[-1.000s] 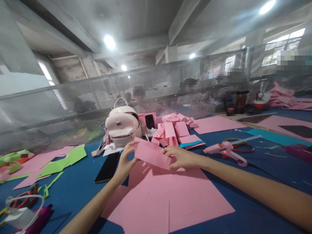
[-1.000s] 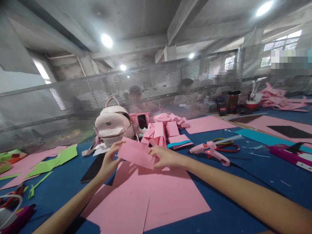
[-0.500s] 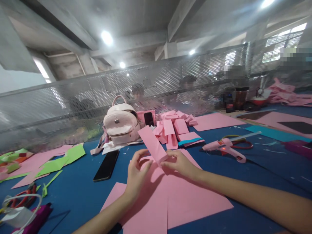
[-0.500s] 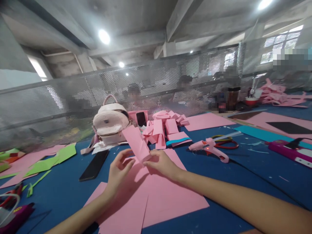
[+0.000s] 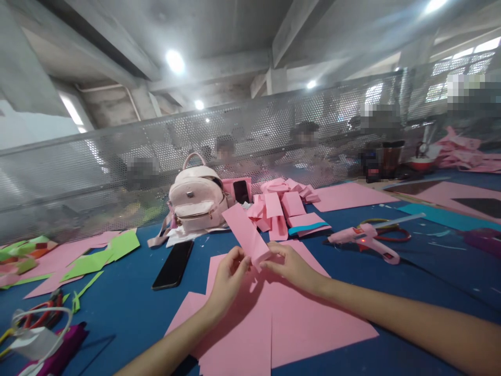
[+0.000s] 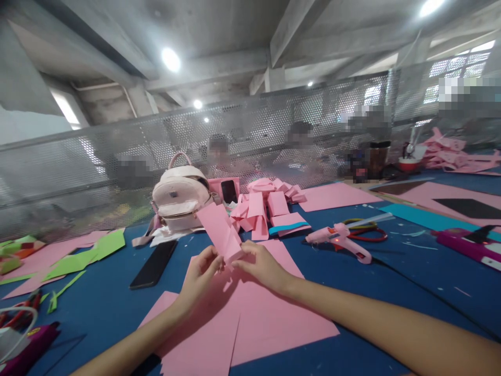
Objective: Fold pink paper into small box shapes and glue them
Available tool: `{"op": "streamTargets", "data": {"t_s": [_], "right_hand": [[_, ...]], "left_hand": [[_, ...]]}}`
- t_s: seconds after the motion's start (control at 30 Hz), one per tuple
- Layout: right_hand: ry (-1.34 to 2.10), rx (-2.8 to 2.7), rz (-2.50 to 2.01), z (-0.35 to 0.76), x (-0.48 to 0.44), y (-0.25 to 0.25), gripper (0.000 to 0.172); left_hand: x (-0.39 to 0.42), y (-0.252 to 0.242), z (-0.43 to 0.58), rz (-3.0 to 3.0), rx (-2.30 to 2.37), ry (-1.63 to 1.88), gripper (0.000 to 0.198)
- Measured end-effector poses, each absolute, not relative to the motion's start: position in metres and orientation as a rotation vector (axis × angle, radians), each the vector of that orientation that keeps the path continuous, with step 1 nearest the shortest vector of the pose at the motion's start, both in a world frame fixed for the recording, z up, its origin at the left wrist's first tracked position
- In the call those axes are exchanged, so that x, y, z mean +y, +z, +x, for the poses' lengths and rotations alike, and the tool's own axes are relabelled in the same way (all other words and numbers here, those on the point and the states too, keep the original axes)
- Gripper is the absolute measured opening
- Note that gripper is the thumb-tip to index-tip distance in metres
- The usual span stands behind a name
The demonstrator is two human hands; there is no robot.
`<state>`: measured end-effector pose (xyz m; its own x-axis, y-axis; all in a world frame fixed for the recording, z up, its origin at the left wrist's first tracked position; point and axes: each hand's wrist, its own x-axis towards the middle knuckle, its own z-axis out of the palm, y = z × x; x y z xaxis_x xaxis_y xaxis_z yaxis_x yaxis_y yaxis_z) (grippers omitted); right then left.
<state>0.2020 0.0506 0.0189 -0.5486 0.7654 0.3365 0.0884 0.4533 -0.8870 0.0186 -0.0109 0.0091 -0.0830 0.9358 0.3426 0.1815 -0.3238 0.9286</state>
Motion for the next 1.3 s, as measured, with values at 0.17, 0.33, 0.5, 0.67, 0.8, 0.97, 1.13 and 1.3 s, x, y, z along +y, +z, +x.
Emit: {"op": "streamTargets", "data": {"t_s": [0.17, 0.33, 0.5, 0.67, 0.8, 0.97, 1.13, 1.3], "right_hand": [[1.183, -1.932, -0.667, 0.203, 0.052, 0.018, 0.025], [1.218, -1.883, -0.671, 0.202, 0.050, 0.019, 0.029], [1.226, -1.841, -0.676, 0.200, 0.046, 0.018, 0.025], [1.231, -1.830, -0.677, 0.200, 0.044, 0.019, 0.025], [1.233, -1.837, -0.666, 0.199, 0.046, 0.019, 0.026], [1.237, -1.840, -0.652, 0.196, 0.048, 0.018, 0.020], [1.237, -1.842, -0.666, 0.195, 0.048, 0.018, 0.023], [1.168, -1.858, -0.711, 0.194, 0.046, 0.017, 0.023]], "left_hand": [[-0.013, 0.014, 0.018, 1.598, 1.248, 1.454, 0.021], [-0.013, 0.014, 0.020, 1.625, 1.261, 1.447, 0.020], [-0.014, 0.015, 0.021, 1.649, 1.286, 1.428, 0.023], [-0.013, 0.016, 0.020, 1.683, 1.294, 1.410, 0.028], [-0.013, 0.015, 0.019, 1.710, 1.278, 1.397, 0.028], [-0.013, 0.013, 0.020, 1.733, 1.238, 1.402, 0.026], [-0.013, 0.017, 0.020, 1.767, 1.203, 1.410, 0.024], [-0.012, 0.022, 0.021, 1.806, 1.240, 1.448, 0.019]]}}
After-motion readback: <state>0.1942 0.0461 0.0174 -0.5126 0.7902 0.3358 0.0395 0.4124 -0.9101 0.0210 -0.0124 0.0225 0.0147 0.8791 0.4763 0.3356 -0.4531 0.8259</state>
